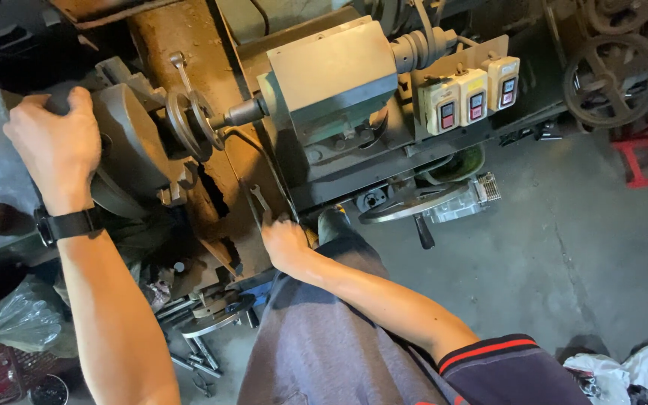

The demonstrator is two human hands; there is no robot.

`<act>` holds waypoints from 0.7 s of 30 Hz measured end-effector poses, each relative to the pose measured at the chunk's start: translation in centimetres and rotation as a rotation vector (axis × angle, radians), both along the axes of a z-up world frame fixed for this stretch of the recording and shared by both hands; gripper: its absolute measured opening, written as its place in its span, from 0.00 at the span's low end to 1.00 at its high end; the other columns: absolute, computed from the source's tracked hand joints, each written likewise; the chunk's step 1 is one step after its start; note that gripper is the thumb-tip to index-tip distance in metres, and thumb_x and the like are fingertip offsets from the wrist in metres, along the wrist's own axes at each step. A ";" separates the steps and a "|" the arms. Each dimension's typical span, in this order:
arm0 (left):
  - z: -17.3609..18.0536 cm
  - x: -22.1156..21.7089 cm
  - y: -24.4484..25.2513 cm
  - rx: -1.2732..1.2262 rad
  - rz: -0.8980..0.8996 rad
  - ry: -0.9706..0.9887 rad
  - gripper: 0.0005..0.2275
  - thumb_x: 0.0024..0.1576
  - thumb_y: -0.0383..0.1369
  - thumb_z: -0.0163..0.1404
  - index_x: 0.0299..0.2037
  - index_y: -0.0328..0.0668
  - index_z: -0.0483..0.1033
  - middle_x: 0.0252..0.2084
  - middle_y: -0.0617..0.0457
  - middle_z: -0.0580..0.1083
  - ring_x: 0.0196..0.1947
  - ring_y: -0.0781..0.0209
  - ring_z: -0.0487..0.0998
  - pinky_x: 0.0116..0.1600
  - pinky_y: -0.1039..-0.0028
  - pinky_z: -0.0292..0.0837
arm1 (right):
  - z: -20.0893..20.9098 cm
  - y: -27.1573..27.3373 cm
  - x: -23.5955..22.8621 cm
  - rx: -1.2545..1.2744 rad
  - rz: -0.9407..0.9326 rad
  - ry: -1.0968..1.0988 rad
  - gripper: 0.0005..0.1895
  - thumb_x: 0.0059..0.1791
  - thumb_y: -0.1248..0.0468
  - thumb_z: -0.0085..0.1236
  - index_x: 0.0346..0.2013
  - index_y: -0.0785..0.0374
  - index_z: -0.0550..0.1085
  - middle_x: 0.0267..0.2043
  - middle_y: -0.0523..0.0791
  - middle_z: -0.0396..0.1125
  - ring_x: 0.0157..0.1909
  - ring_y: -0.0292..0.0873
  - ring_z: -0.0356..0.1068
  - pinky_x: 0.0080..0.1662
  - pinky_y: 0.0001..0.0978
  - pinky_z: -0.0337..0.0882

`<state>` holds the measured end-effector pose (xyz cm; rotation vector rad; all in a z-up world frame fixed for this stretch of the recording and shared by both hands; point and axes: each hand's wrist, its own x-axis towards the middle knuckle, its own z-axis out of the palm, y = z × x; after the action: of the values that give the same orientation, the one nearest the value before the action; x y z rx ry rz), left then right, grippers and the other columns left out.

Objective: The person operates a metal lathe, using a wrench to tighten the chuck and a metal rod to rotate the spindle. They repeatedly adjust the chuck and spindle components while working in a workshop environment.

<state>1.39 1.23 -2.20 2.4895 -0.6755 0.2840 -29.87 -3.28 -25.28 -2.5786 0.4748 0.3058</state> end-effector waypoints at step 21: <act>-0.6 0.6 0.6 0.024 -0.038 -0.048 0.16 0.58 0.37 0.58 0.43 0.23 0.81 0.39 0.26 0.78 0.40 0.30 0.80 0.49 0.51 0.73 | 7.4 -5.6 -2.6 0.598 -0.268 0.004 0.13 0.44 0.62 0.62 0.39 0.69 0.77 0.38 0.60 0.75 0.42 0.58 0.76 0.46 0.48 0.74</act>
<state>2.01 1.88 -2.77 2.4969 -0.7490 0.3241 -32.51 -8.87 -17.87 -1.9115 0.6138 0.3030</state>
